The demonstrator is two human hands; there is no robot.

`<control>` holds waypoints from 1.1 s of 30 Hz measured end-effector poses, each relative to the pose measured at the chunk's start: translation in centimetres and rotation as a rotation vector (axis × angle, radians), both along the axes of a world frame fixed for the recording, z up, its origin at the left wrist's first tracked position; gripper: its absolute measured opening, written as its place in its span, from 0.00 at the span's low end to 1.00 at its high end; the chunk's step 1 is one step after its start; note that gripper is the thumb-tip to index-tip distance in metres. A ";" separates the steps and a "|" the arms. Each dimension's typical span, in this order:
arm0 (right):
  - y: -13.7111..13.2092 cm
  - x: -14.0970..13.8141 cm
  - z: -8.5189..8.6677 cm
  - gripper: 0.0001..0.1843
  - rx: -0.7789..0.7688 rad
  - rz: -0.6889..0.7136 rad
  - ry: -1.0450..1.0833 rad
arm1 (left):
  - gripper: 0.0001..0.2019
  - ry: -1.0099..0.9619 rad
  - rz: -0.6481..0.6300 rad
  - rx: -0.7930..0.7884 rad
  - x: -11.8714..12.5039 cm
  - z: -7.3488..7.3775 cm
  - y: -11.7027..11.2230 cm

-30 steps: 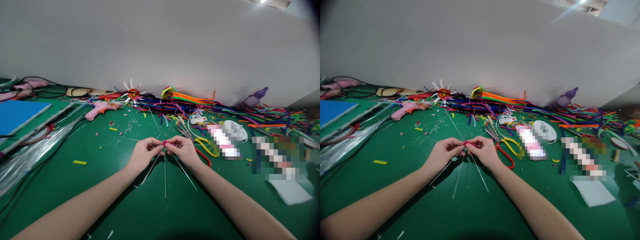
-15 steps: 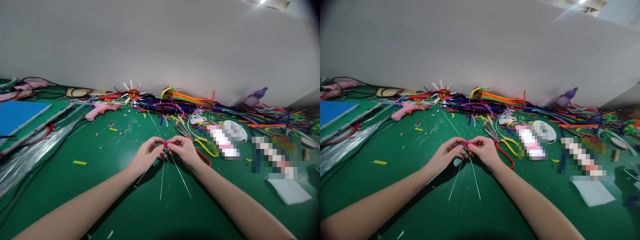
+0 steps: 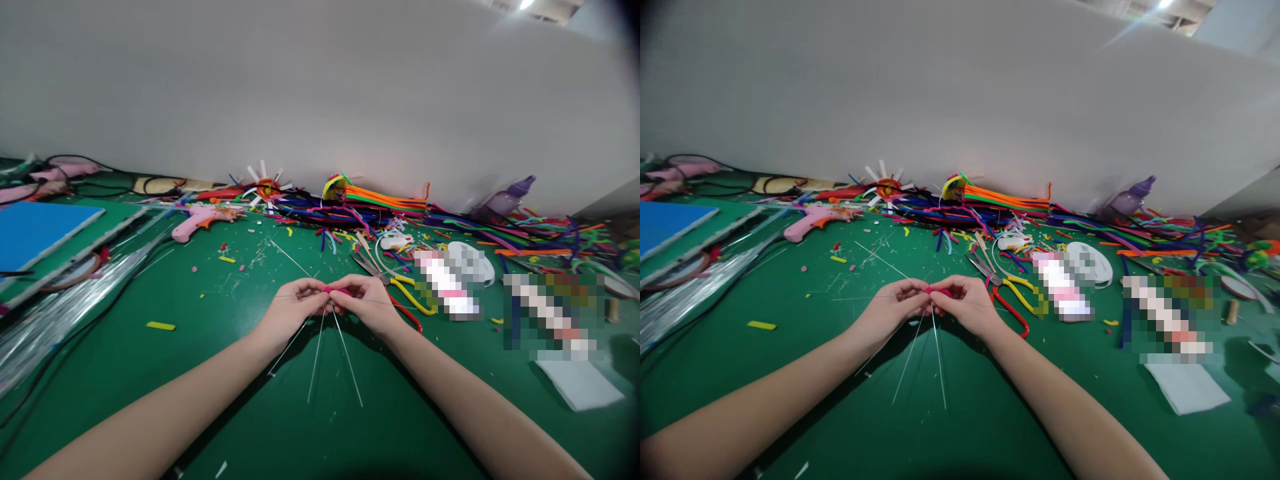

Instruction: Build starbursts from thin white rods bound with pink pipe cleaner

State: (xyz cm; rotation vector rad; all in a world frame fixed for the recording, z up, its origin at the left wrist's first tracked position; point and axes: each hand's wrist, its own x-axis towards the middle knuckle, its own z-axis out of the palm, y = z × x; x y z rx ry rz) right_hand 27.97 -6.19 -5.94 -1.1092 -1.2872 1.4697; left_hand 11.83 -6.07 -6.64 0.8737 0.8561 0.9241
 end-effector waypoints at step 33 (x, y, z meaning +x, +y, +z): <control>0.0 0.0 -0.5 0.10 0.228 -0.042 -0.175 | 0.13 -0.202 0.062 -0.205 0.1 0.0 0.0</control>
